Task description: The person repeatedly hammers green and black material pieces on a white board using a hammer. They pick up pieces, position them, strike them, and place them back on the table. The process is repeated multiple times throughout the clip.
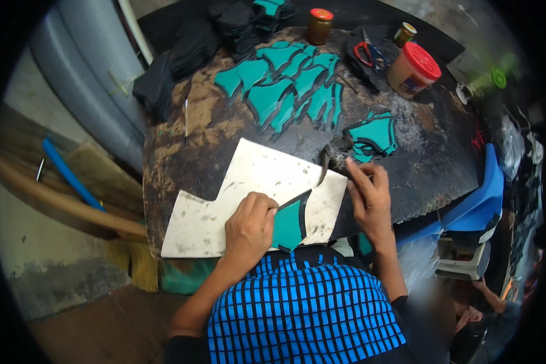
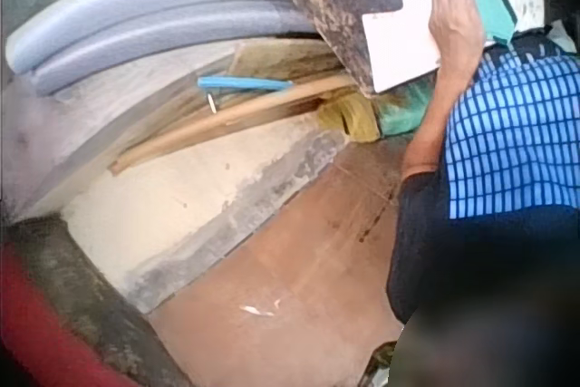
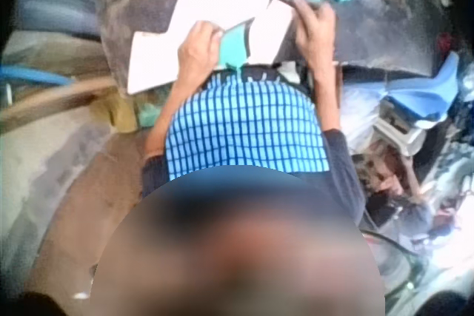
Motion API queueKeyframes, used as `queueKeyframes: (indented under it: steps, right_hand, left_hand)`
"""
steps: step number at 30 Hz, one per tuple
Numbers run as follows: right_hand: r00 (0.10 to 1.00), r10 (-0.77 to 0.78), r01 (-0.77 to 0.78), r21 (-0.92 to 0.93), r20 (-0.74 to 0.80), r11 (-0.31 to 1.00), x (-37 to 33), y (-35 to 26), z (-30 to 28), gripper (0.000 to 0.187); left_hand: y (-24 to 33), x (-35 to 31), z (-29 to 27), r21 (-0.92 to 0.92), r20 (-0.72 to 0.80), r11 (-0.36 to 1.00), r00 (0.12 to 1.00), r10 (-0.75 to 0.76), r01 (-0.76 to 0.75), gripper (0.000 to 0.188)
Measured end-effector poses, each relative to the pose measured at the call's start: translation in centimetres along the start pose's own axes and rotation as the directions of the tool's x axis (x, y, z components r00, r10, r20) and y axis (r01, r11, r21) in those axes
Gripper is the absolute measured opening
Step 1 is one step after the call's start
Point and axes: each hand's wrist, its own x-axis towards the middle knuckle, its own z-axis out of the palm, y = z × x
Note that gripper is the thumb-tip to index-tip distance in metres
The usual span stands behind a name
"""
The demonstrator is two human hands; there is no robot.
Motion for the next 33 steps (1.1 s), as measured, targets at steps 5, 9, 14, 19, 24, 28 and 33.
queueKeyframes:
  steps: [5,9,14,19,24,28,33]
  right_hand:
    - [0.871,0.258,-0.480,0.609,0.419,0.631,-1.0,-4.1,0.1,0.065]
    - [0.842,0.485,-0.506,0.657,0.236,0.559,1.7,-2.0,0.1,0.058]
    - [0.831,0.556,-0.367,0.729,-0.022,0.578,6.3,7.7,-3.1,0.060]
    - [0.896,0.353,-0.416,-0.238,-0.268,0.878,4.9,9.5,-2.3,0.062]
    - [0.952,0.283,-0.282,-0.028,0.118,0.959,-1.2,3.9,-2.5,0.057]
    - [0.953,0.265,-0.243,-0.156,0.146,0.958,-3.8,2.0,-2.0,0.052]
    - [0.958,0.257,-0.225,-0.225,0.124,0.948,-3.9,1.9,-1.4,0.050]
  left_hand:
    - [1.9,3.4,-0.9,-0.373,0.092,0.924,0.994,-0.054,0.084,0.008]
    - [1.3,8.9,0.3,-0.377,0.108,0.926,0.994,0.029,0.014,0.014]
    - [-4.4,16.4,2.1,0.333,-0.062,0.937,0.990,0.129,-0.102,0.035]
    - [-8.1,17.7,3.6,0.494,0.002,0.854,0.982,0.187,-0.163,0.038]
    - [-7.4,17.1,0.7,0.415,-0.037,0.886,0.969,0.243,-0.206,0.010]
    - [-5.5,15.6,-3.0,0.630,-0.201,0.753,0.897,0.394,-0.190,0.020]
    - [-1.4,10.5,-6.5,-0.006,-0.255,0.983,0.950,0.178,-0.185,0.019]
